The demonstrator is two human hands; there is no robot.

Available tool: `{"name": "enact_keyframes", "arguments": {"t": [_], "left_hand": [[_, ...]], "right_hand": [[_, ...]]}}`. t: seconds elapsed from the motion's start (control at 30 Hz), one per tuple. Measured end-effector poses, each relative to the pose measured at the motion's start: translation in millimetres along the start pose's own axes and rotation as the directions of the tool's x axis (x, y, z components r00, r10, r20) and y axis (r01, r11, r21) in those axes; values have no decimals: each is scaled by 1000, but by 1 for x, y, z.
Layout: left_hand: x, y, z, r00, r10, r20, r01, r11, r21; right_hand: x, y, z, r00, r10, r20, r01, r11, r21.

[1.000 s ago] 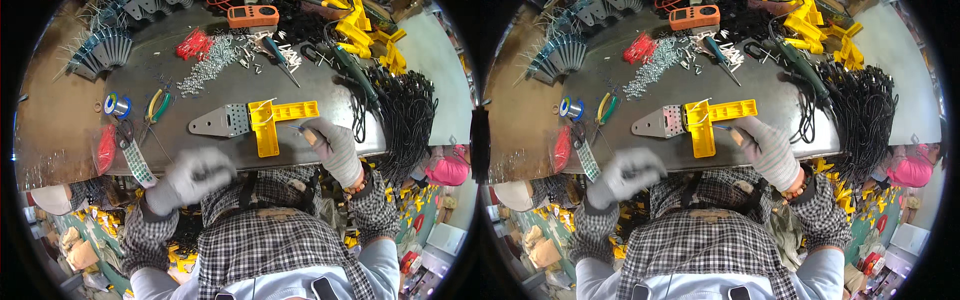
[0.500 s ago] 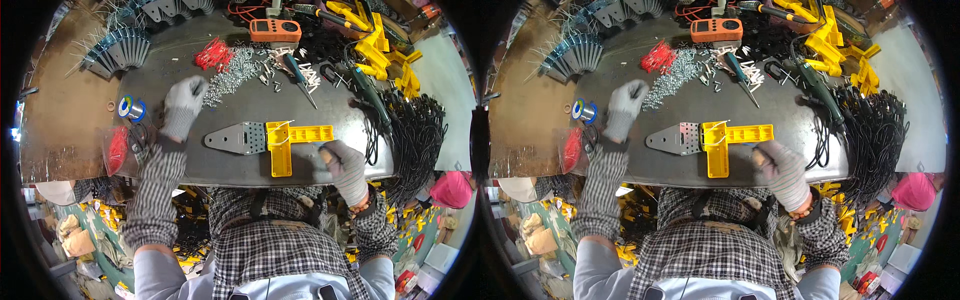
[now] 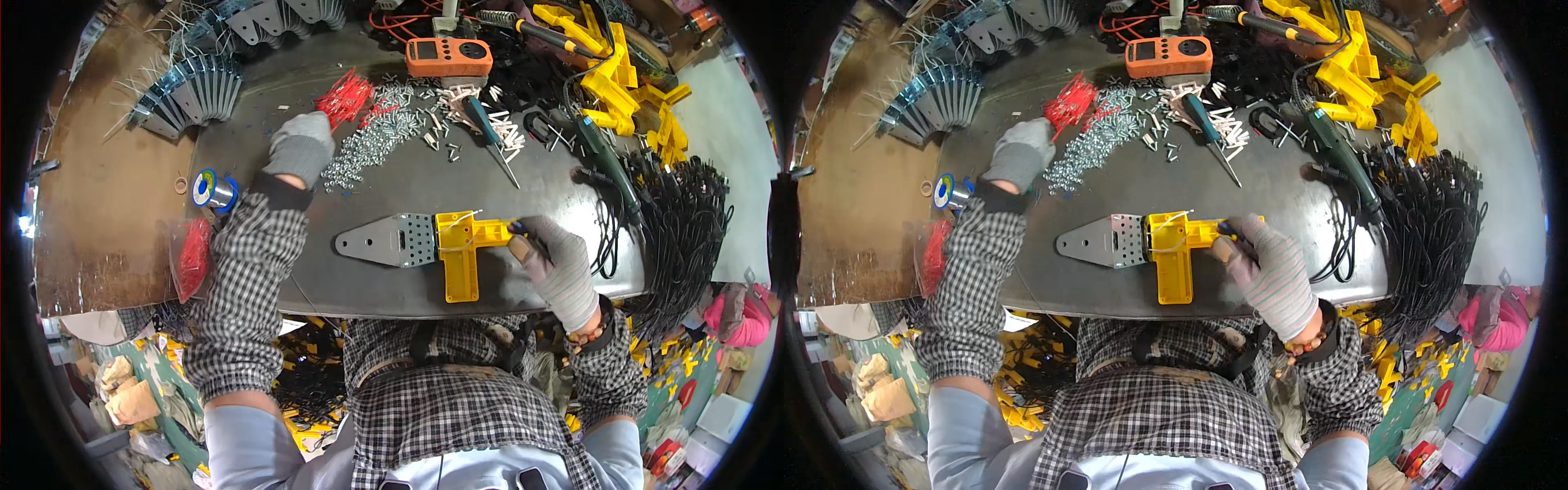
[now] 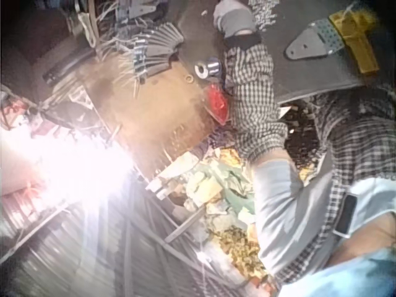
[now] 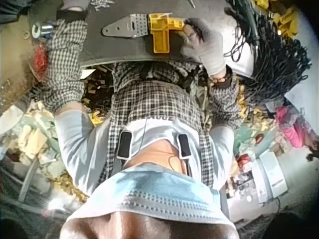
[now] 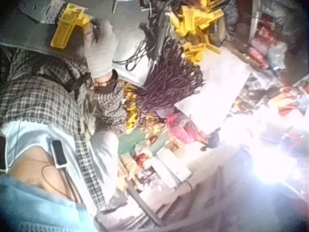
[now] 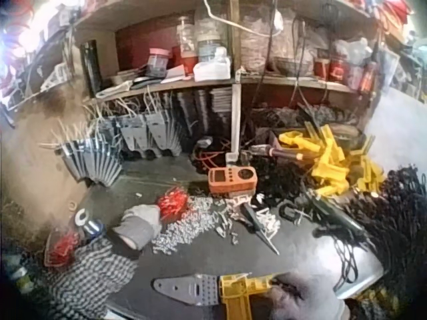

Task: The person assembles electronic heating tools by soldering wires with a soldering iron, inserting wires into plastic housings, and securing the casings using an electric screwdriver.

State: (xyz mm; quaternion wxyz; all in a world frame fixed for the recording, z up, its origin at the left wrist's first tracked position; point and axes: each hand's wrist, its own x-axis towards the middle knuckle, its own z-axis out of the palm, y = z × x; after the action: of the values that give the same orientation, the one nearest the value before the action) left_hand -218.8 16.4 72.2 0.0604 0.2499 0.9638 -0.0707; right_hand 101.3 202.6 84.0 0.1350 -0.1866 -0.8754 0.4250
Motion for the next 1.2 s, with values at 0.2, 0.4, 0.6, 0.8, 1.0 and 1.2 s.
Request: {"name": "enact_keyframes", "arguments": {"t": [0.2,0.4,0.6,0.8,1.0,1.2], "left_hand": [[-51,-13,29,982,-15,-189,-159,473,-866],[-148,104,-1,926,218,-308,-348,176,-921],[-157,120,0,896,383,-223,-278,96,-956],[-183,137,29,959,273,-78,134,-678,-723],[-189,108,15,894,448,10,155,-289,-945],[-133,69,20,982,170,-77,-106,166,-980]], "right_hand": [[11,-12,-2,994,90,69,-100,982,158],[23,-28,9,995,38,97,-77,895,439],[14,-25,4,990,115,84,-142,810,569],[-2,-35,6,982,179,64,-181,772,610],[-12,-21,3,993,87,79,-114,883,455],[26,-8,0,994,-108,-26,105,989,-105]]}}
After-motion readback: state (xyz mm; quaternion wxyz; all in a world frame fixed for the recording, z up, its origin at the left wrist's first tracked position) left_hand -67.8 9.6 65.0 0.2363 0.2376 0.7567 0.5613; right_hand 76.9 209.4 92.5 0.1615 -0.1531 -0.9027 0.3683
